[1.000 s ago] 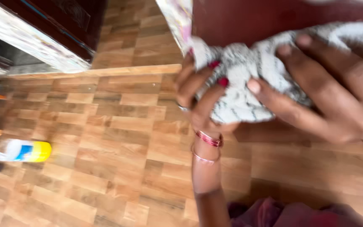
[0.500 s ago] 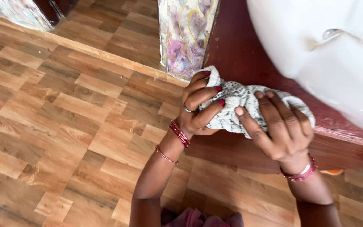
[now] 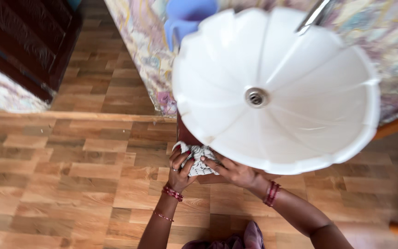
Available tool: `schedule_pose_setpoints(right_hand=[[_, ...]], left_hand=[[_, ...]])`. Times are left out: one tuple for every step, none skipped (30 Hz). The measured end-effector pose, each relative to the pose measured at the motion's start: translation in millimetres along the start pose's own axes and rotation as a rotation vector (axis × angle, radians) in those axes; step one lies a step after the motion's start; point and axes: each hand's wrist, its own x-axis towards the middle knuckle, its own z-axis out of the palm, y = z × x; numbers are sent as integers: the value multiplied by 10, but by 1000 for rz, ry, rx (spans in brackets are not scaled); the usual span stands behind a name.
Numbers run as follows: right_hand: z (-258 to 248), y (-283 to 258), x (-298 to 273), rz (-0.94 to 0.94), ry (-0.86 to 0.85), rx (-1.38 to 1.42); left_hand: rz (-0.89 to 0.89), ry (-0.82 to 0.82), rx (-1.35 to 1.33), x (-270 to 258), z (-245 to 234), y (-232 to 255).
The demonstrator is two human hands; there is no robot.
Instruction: The person scrubs a white pedestal sink with a cloth, then wipes a wooden table surface with the same cloth. She returns to the sink to continue scrubbing the basin and faucet area.
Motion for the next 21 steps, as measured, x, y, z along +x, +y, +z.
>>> schedule_pose_setpoints(right_hand=[[-14,-11,5,12,-56,-17],[-60,-45,9,24,-113,-34],[-111,-75,52,100,-122,41],[-184,-140,139,175,-128,116],[-325,-177,220,245,-135,200],[-508,-152,298,260,-173,295],[-763,-175,363,280,-218,400],[-1040,-197,445,299,-261,507],[-1337,-218,537,328,-280,583],[-1663,-248,630,357,-298,660],[-1964,-238,747,386,-312,737],[-2231,-146,854,385,-292,682],[-2499,-18,926,386,-276,630],[-2721,115,998,386,-261,578],[-2867,298,1064,405,-282,565],[-2926,554,1126,424,-304,551],[-2917,743,1199,460,-283,488],[-2880,979,1238,475,-299,495],[-2786,1183,1287,498,-370,439],[-2692,1326,1288,520,-441,383],[-2585,1446,1237,618,-639,450]], left_hand=[[-26,-39,1,17,-55,36],[-95,-121,17,20,-132,113],[-162,-191,40,46,-187,193],[-228,-262,64,90,-251,259],[-320,-347,35,137,-333,343],[-413,-434,5,204,-417,424],[-515,-530,-24,230,-554,594],[-488,-444,-49,263,-692,827],[-454,-356,-77,352,-789,1060],[-421,-269,-105,508,-874,1252],[-455,-295,-142,700,-1001,1452],[-490,-322,-178,897,-1178,1704],[-530,-352,-215,1132,-1353,1912],[-469,-400,-205,1452,-1433,1964],[-413,-453,-196,1776,-1478,1983],[-348,-493,-197,2112,-1457,1947],[-290,-533,-197,2425,-1387,1894],[-236,-512,-211,2715,-1259,1826],[-236,-528,-167,2966,-1095,1767],[-236,-545,-123,3124,-957,1751],[-208,-635,7,3236,-804,1732]])
